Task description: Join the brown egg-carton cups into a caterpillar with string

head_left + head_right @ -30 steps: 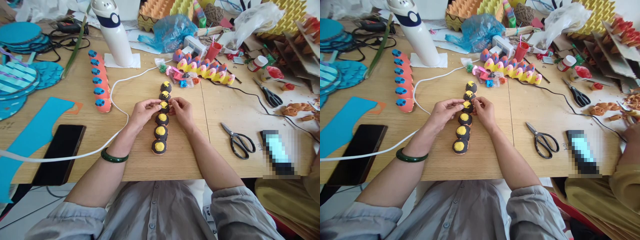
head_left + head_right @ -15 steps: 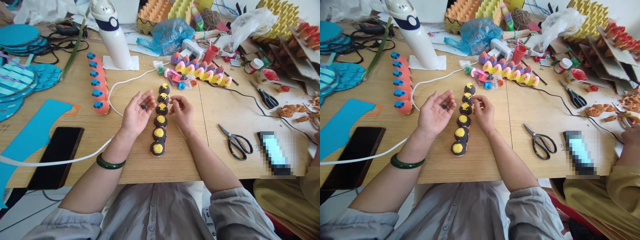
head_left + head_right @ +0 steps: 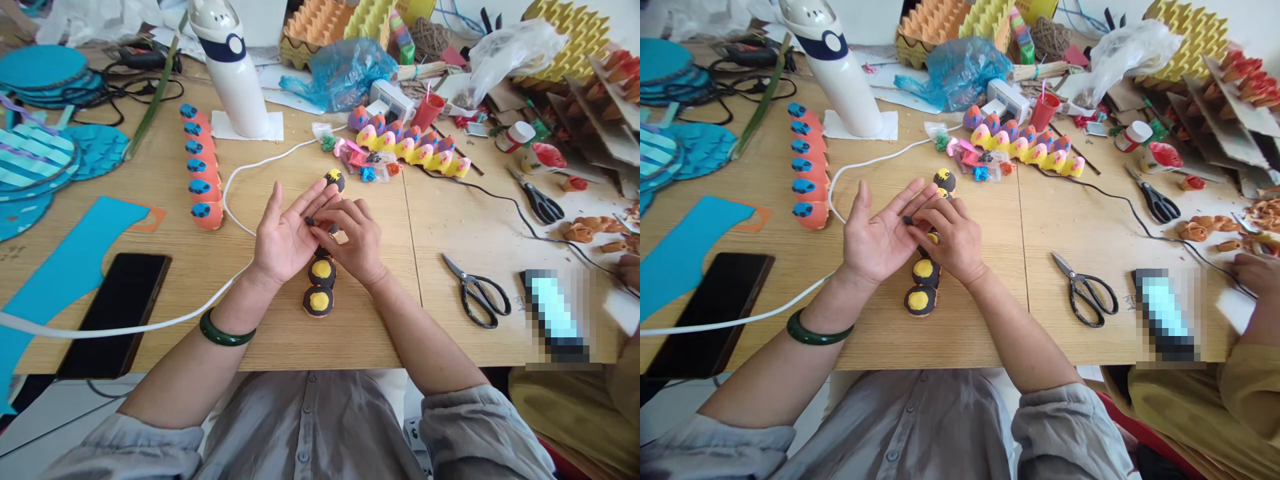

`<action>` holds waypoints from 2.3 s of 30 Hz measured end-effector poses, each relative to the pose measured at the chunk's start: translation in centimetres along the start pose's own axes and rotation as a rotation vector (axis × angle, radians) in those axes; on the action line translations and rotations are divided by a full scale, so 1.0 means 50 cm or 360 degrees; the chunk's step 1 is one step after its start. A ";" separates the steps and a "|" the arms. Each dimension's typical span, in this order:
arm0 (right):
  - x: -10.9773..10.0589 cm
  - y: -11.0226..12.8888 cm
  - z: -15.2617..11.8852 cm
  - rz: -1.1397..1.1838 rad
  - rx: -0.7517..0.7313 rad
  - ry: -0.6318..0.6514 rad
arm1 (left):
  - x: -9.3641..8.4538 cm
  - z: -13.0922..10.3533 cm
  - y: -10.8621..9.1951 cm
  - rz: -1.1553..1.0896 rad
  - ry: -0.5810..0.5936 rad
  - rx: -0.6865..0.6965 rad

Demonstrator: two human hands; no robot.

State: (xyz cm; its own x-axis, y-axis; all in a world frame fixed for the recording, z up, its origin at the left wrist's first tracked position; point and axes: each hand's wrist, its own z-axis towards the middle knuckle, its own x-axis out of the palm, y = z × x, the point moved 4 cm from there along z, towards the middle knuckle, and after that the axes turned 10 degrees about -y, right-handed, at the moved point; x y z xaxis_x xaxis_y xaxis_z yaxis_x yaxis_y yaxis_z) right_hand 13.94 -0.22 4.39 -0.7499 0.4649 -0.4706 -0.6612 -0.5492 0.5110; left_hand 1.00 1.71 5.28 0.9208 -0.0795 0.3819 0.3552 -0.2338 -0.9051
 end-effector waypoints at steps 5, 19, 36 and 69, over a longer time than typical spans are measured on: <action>0.000 0.009 -0.002 0.0023 -0.0028 -0.0011 | 0.000 -0.003 0.001 0.0050 -0.0011 0.0032; -0.003 -0.011 -0.003 0.0291 0.0293 -0.0046 | -0.037 0.013 0.026 0.0524 -0.0282 0.0586; -0.011 -0.010 0.000 0.0413 0.0374 -0.0065 | -0.030 0.017 0.026 0.0388 -0.0266 0.0472; -0.007 -0.013 -0.003 0.0410 0.0246 -0.0128 | -0.027 0.019 0.028 0.0390 -0.0252 0.0469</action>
State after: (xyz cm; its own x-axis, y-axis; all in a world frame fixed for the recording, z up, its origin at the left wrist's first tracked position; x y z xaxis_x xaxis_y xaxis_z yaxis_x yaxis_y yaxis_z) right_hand 14.64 -0.14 4.14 -0.8883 0.3811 -0.2562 -0.4400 -0.5467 0.7124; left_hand 0.40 2.39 3.32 0.9891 0.0571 0.1354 0.1319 0.0625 -0.9893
